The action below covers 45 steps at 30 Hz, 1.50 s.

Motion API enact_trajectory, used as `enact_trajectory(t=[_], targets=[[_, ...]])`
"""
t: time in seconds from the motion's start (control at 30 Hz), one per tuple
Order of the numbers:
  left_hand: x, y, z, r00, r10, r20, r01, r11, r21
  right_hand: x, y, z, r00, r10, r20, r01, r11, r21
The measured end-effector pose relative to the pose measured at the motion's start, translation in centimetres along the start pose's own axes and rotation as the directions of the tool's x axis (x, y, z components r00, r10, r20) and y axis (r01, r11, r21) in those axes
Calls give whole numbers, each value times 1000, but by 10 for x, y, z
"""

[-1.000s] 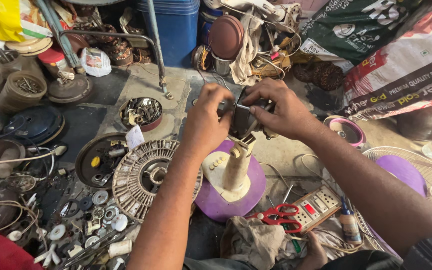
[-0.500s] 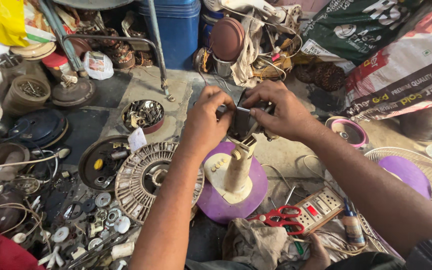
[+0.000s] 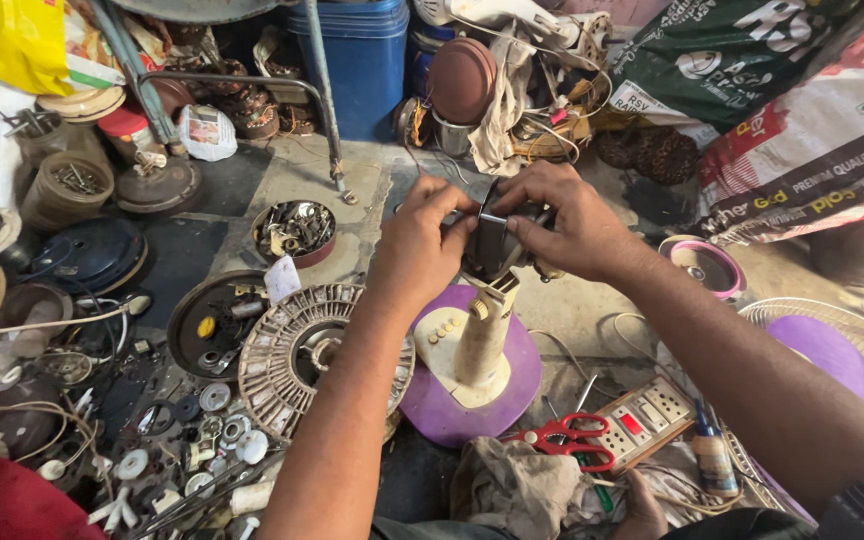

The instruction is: The person sits on the floor of a cluttered repair workshop and services an electric fan motor. They apply oil from a plastic bottle onto the motor shaft and winding, fit the rotor back into the stator, press the housing parts together by hand, and use a screwdriver to tighten the motor assembly while turning it over.

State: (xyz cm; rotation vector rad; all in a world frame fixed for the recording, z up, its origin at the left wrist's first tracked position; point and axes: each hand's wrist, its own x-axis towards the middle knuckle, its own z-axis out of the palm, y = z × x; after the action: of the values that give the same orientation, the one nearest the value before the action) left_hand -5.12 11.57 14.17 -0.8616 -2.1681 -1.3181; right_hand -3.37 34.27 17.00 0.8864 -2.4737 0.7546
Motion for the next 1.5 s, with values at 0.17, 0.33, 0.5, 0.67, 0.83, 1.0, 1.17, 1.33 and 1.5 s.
enact_trajectory(t=[0.17,0.33,0.5,0.67,0.83,1.0,1.17,1.33,1.5], targets=[[4,-3,2,1000,18,18,-18,1000,-10,-1,0,0,1000,-5,-6,5,1000,-18],[3,-3,2,1000,22,3,-22,1000,-11,-1,0,0,1000,-15,3,15,1000,14],[3,0,1,1000,0,-11,0,1000,-15,0,0,0,1000,-13,-8,13,1000,-1],[1,-5,4,999,-14,29,15,1000,-19,-1,1,0,999,-33,-4,33,999,12],[1,-18,13,1000,18,11,-18,999,-42,1,-7,-2,998,-62,-15,62,998,-7],[3,-28,23,992,114,-55,-116,992,-53,10,-23,-10,997,-83,-5,82,996,-20],[-44,-22,12,991,84,-105,-97,988,-122,-5,-31,-15,998,-65,-24,67,996,59],[-139,-9,-31,992,-48,-114,34,991,-126,-60,-41,-3,939,-218,-267,149,955,-254],[-247,5,-69,892,-382,-241,331,917,-224,-149,-79,75,870,490,58,-483,870,-101]])
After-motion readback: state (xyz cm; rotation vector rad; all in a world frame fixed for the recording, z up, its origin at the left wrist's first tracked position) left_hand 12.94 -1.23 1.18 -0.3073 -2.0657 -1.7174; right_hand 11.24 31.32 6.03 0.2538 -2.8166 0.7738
